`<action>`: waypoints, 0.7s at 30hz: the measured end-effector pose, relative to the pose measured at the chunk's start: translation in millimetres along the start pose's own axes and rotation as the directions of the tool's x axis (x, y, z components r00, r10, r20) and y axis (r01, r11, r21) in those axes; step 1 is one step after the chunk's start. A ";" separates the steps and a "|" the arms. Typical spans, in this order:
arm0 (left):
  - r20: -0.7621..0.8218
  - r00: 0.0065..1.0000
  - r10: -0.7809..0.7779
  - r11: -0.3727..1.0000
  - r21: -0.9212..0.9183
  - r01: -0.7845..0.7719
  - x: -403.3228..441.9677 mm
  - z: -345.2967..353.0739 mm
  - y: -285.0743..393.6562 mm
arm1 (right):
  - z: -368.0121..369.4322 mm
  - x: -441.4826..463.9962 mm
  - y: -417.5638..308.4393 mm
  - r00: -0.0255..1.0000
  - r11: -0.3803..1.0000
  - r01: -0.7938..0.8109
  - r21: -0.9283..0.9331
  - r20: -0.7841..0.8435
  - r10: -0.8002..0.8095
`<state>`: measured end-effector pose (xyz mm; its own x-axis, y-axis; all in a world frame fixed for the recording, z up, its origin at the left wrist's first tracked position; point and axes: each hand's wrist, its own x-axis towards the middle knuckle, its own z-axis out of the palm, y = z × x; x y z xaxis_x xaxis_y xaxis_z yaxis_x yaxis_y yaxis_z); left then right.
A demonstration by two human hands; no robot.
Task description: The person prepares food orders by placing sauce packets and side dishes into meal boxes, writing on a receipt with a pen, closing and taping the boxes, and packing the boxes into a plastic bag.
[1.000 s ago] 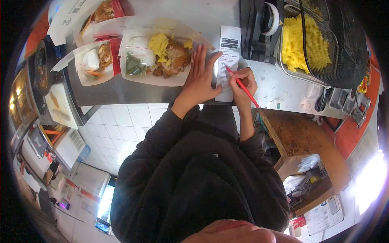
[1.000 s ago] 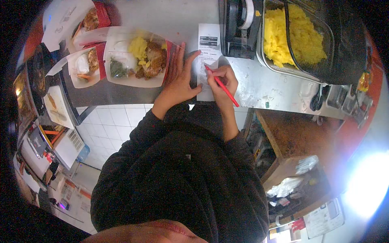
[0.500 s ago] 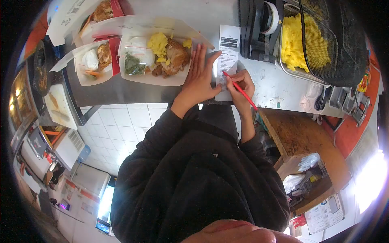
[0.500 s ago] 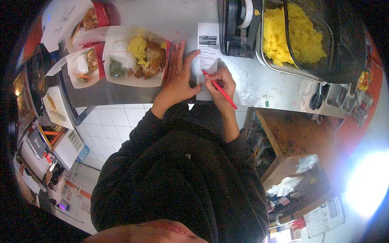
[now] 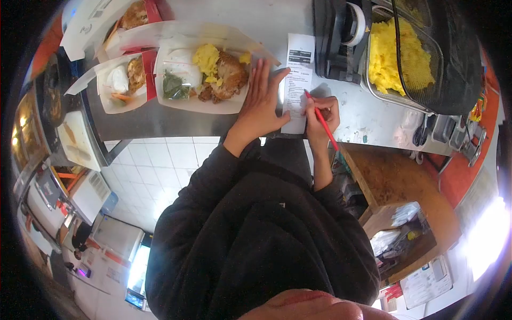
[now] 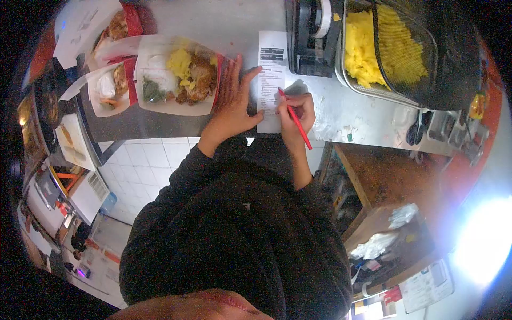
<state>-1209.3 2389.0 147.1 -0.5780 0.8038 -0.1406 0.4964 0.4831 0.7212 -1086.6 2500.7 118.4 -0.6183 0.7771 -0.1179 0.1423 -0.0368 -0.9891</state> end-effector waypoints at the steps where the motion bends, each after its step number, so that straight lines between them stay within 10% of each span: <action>1: 0.004 1.000 -0.003 1.000 0.000 0.003 -1.5 1.1 -0.4 | 1.1 -1.6 -3.0 0.998 0.998 -0.054 0.025 -0.018 0.054; 18: 0.083 0.996 0.026 1.000 0.006 -0.027 -1.4 0.4 -4.8 | 8.0 -31.3 9.3 0.995 0.987 0.083 -0.140 0.068 -0.074; 21: 0.083 0.996 0.033 0.999 0.022 -0.035 0.0 -1.2 -4.9 | 2.8 -33.4 3.7 0.994 0.994 -0.095 -0.046 -0.060 0.092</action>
<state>-1212.4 2386.2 144.4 -0.5054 0.8455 -0.1724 0.5309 0.4622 0.7103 -1067.6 2472.9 118.5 -0.5549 0.8068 -0.2030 0.2359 -0.0814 -0.9684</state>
